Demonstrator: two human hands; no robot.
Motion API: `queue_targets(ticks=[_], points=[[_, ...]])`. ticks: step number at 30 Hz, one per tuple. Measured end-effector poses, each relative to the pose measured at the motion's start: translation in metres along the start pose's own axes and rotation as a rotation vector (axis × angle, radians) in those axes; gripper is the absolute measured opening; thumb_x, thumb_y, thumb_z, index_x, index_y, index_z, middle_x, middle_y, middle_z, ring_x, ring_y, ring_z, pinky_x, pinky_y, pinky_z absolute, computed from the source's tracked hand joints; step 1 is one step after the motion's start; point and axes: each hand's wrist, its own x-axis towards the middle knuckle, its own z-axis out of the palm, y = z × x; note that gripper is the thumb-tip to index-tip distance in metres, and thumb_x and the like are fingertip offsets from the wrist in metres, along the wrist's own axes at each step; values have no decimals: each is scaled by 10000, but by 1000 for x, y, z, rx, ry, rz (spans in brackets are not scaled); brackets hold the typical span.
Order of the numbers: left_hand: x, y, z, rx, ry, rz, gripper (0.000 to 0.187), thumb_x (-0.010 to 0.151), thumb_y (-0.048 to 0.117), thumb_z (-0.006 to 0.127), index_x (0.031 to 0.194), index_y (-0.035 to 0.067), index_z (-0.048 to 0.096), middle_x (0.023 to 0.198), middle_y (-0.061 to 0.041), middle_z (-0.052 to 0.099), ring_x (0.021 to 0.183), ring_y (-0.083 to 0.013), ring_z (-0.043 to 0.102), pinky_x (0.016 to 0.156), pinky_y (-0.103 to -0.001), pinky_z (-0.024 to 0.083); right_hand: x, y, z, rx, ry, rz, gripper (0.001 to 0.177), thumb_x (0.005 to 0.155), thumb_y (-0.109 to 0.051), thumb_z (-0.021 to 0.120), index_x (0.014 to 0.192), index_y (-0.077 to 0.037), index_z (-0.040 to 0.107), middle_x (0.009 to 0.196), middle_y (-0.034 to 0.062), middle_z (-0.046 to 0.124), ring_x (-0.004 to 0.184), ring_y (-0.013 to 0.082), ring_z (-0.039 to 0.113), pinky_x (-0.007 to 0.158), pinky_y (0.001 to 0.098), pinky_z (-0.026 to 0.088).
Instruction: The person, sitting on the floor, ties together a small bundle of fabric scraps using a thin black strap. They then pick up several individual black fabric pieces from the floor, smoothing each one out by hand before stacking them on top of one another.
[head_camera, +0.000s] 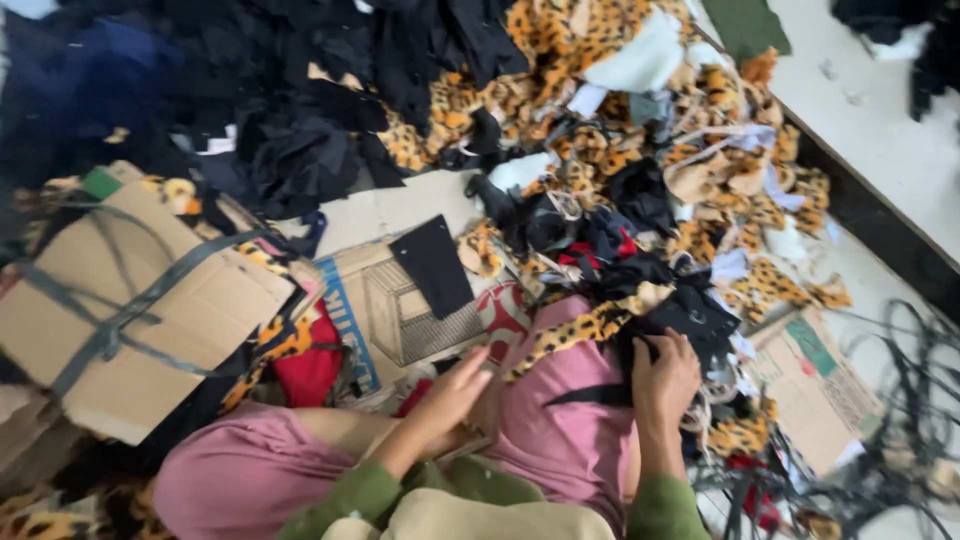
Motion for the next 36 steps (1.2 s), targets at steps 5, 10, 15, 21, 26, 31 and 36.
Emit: queue_targets(ticks=[5, 10, 15, 21, 26, 31, 36], points=[[-36, -44, -33, -217, 142, -251, 526, 1078, 361, 490, 1559, 151, 460, 1598, -181, 405, 1491, -287, 344, 1245, -422, 273, -17, -85, -53, 252, -1, -97, 90, 896, -383, 800, 947, -319, 764, 1062, -94, 754, 1049, 221, 697, 904, 430, 564], [-38, -63, -14, -506, 146, -361, 476, 1042, 401, 567, 1489, 237, 561, 1493, -68, 579, 1442, -233, 440, 1182, -441, 380, -10, -43, -6, 23, 107, -14, 122, 999, -505, 729, 983, -386, 713, 901, -62, 643, 874, 221, 687, 749, 424, 584], [-63, -85, -14, -795, 184, -368, 558, 1041, 354, 571, 1525, 93, 479, 1534, -227, 499, 1485, -369, 356, 1226, -539, 252, 25, 7, -21, 65, 90, 25, 353, 906, -264, 818, 1237, -302, 701, 1370, 56, 586, 1279, 349, 556, 968, 523, 505], [-68, -30, -37, -1052, 162, -395, 611, 1035, 343, 594, 1572, 116, 410, 1609, -216, 399, 1524, -380, 281, 1221, -580, 216, 35, -30, -46, 91, 349, -206, 183, 903, -230, 883, 1044, -264, 770, 1260, -55, 722, 1167, 184, 674, 918, 370, 546], [-69, 17, -44, -1097, 64, -372, 698, 1040, 452, 557, 1619, 153, 306, 1669, -214, 260, 1534, -405, 241, 1175, -605, 291, -54, -141, -93, 480, 35, -471, 105, 880, -157, 729, 983, -151, 749, 988, 127, 733, 1027, 371, 679, 855, 470, 522], [-72, 17, -50, -1357, 59, -382, 512, 1004, 279, 531, 1510, 202, 493, 1614, 29, 421, 1291, -174, 526, 930, -377, 560, -135, -204, -84, 508, -329, -888, 157, 894, -278, 694, 1013, -221, 780, 1165, 42, 757, 988, 251, 695, 800, 435, 478], [-94, -11, -40, -1163, 190, -515, 607, 952, 90, 604, 1540, 187, 491, 1230, -169, 634, 950, -201, 654, 738, -292, 588, -133, -222, -97, 680, -688, -953, 192, 926, -215, 660, 1041, -105, 768, 1121, 85, 766, 972, 276, 720, 865, 395, 535]])
